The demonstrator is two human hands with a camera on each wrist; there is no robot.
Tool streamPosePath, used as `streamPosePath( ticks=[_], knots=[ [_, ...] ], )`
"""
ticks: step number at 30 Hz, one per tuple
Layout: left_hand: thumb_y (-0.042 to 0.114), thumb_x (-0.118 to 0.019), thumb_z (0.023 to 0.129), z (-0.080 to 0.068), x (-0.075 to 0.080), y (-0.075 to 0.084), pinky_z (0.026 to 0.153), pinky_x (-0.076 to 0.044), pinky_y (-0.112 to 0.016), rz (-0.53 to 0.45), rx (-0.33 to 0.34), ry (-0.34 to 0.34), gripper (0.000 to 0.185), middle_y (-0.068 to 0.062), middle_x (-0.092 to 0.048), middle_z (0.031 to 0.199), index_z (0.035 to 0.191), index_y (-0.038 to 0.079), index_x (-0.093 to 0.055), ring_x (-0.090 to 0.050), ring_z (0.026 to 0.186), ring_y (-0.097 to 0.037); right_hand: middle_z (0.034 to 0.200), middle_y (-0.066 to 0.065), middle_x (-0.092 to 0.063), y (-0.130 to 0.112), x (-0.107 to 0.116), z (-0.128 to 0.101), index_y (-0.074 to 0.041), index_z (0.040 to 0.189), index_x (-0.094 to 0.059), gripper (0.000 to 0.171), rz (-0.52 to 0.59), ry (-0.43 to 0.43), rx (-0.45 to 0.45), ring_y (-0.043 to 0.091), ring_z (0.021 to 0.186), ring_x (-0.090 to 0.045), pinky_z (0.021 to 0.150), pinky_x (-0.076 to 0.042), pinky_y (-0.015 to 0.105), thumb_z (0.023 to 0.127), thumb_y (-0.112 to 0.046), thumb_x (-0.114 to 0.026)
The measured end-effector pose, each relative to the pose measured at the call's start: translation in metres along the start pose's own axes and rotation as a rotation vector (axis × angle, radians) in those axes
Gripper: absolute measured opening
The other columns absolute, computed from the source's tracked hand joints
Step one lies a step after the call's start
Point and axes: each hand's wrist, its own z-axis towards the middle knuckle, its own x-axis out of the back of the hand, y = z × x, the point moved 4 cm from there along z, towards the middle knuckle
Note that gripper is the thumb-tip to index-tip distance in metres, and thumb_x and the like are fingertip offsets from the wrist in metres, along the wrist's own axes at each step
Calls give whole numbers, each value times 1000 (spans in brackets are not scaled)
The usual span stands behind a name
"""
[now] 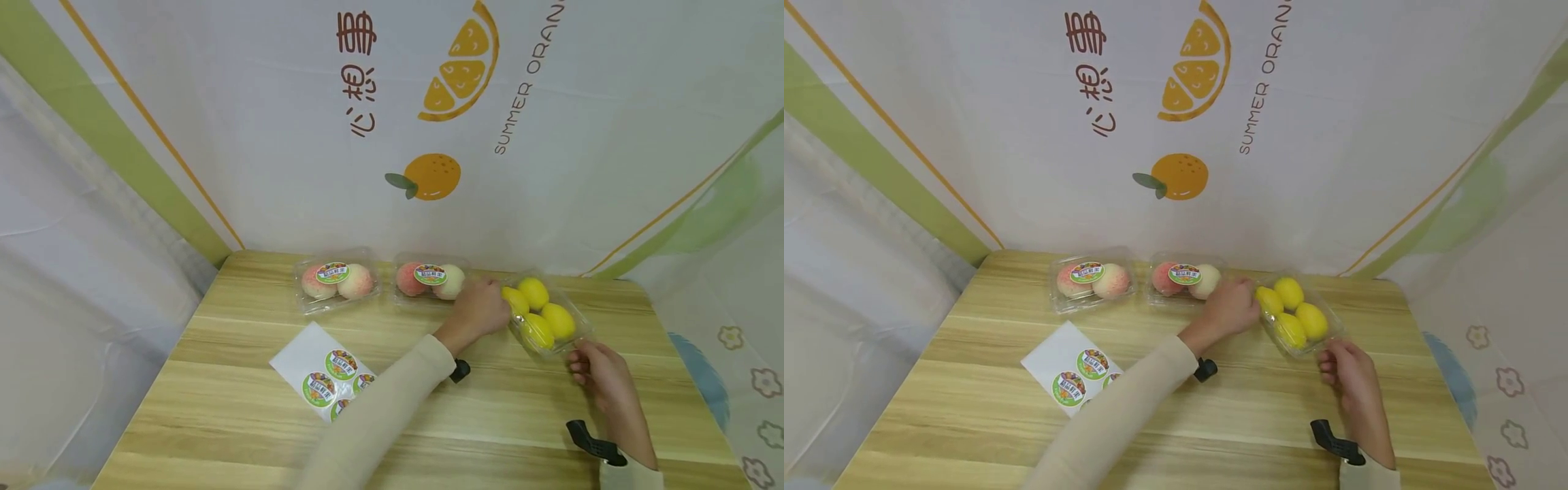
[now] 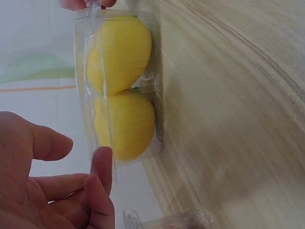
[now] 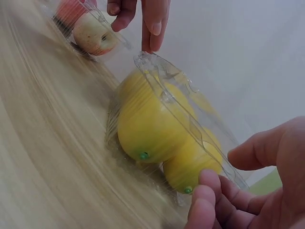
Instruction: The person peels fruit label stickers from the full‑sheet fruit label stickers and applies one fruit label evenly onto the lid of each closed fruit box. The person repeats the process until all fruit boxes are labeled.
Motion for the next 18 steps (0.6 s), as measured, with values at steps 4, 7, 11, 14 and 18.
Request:
streamPosePath(
  ticks=[4, 7, 11, 14, 18],
  knots=[
    [21, -59, 102, -1, -3, 4, 75, -60, -32, 77, -5, -15, 38, -4, -72, 135, 132, 5, -77, -71, 102, -17, 87, -9, -65, 0, 0, -1, -3, 121, -59, 28, 9, 0, 7, 7, 78, -60, 68, -56, 22, 118, -28, -48],
    [23, -58, 105, -2, -5, 7, 78, -60, -31, 172, -30, -1, 40, -4, -72, 137, 137, 6, -75, -71, 110, -16, 87, -8, -65, 0, -1, -3, -4, 117, -61, 27, 7, 4, 11, 7, 78, -60, 68, -56, 22, 118, -28, -48],
    [24, -59, 106, -6, -4, 10, 74, -59, -27, 183, -28, -11, 42, -5, -70, 141, 140, 5, -73, -71, 105, -15, 88, -8, -67, 0, 0, -4, -3, 119, -61, 28, 10, 4, 13, 8, 79, -61, 68, -57, 23, 118, -29, -50],
    [23, -61, 104, -7, -5, 10, 74, -60, -27, 115, -7, -26, 46, -7, -66, 145, 145, 3, -69, -71, 101, -16, 89, -9, -68, 1, 3, -4, -3, 123, -61, 29, 14, 6, 10, 7, 80, -62, 69, -57, 23, 118, -29, -50],
    [23, -64, 103, -9, -10, 11, 79, -61, -29, 43, 0, -11, 48, -9, -65, 144, 147, 3, -66, -71, 102, -18, 89, -11, -68, 3, 8, -3, -2, 128, -59, 30, 8, 18, 1, 7, 81, -62, 70, -57, 23, 118, -29, -49]
  ],
)
